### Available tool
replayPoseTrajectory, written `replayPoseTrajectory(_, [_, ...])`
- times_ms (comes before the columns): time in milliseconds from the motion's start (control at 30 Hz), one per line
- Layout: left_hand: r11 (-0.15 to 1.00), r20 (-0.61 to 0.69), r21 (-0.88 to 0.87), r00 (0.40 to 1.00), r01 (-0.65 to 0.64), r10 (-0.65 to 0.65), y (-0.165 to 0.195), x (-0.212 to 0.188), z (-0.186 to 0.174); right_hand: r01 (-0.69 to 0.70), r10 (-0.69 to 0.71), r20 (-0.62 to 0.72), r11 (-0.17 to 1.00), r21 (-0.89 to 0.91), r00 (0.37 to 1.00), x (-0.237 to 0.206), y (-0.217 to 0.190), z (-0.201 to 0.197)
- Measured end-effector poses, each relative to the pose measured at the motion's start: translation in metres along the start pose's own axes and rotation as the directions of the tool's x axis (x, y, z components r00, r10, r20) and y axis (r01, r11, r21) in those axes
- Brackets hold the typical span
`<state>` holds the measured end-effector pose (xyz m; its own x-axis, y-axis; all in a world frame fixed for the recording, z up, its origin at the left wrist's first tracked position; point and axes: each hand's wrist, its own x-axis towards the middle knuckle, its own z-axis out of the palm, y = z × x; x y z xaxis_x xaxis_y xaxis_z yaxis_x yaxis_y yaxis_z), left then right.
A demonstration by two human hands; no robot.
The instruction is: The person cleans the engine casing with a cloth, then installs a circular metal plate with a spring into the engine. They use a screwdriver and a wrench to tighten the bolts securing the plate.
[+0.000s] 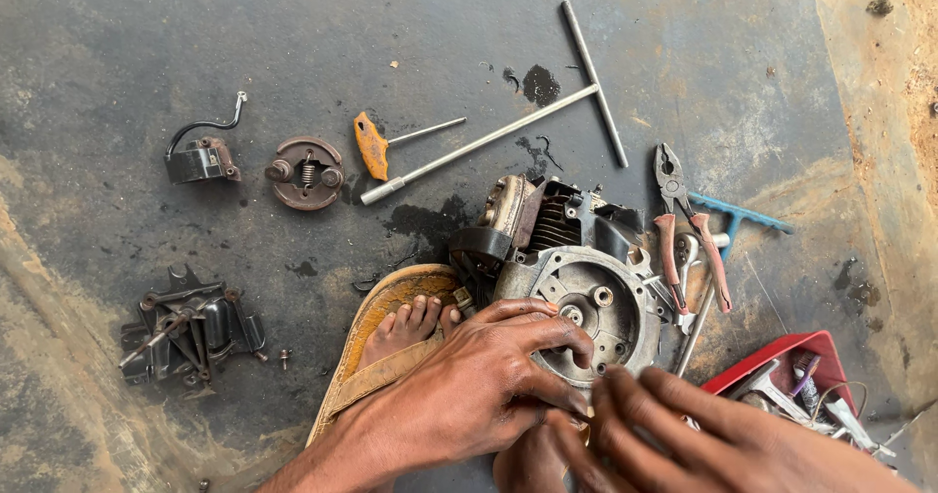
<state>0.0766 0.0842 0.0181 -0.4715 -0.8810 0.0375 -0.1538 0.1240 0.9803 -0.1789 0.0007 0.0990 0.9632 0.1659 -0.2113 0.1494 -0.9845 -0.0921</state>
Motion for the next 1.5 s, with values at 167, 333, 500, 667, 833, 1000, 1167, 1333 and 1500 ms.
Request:
replayPoseTrajectory(167, [1.000,-0.018,-0.014,1.000,-0.015,0.014,-0.001,0.002,-0.001,-0.383,0.386,-0.015,0.918,0.104,0.922,0.020,-0.032,0.005])
replayPoseTrajectory(333, [1.000,-0.004,-0.001,1.000,-0.026,0.026,-0.004,-0.001,-0.002,-0.295,0.306,0.059,0.822,0.487,0.950,0.036,-0.010,0.002])
replayPoseTrajectory(500, [0.993,0.013,0.117,1.000,0.009,-0.011,-0.012,0.004,-0.020,-0.136,0.203,-0.022,0.731,0.669,0.979,0.059,0.012,-0.010])
replayPoseTrajectory(667, [0.974,0.079,0.227,0.997,-0.004,-0.014,-0.015,0.031,-0.060,-0.336,0.003,0.346,0.253,0.907,0.938,0.087,0.033,-0.044])
replayPoseTrajectory(833, [0.913,0.035,0.246,0.939,0.325,-0.343,-0.019,0.087,-0.051,-0.314,-0.196,0.362,0.235,0.920,0.911,0.109,0.048,-0.049])
replayPoseTrajectory(1000, [0.901,-0.206,0.314,0.948,0.298,-0.242,-0.034,0.087,-0.024,-0.329,-0.032,0.329,-0.021,0.944,0.944,0.096,0.033,-0.033])
replayPoseTrajectory(1167, [0.928,-0.342,0.296,0.932,0.226,-0.118,-0.040,0.074,-0.011,-0.383,0.156,0.402,-0.135,0.914,0.902,0.083,0.015,-0.029])
replayPoseTrajectory(1333, [0.944,-0.391,0.239,0.912,0.227,-0.121,-0.031,0.072,-0.012,-0.495,0.275,0.576,-0.313,0.811,0.770,0.079,-0.003,-0.025])
replayPoseTrajectory(1500, [0.950,-0.422,0.232,0.902,0.210,-0.097,-0.026,0.069,-0.013,-0.318,0.511,0.396,-0.236,0.918,0.763,0.084,-0.023,-0.012])
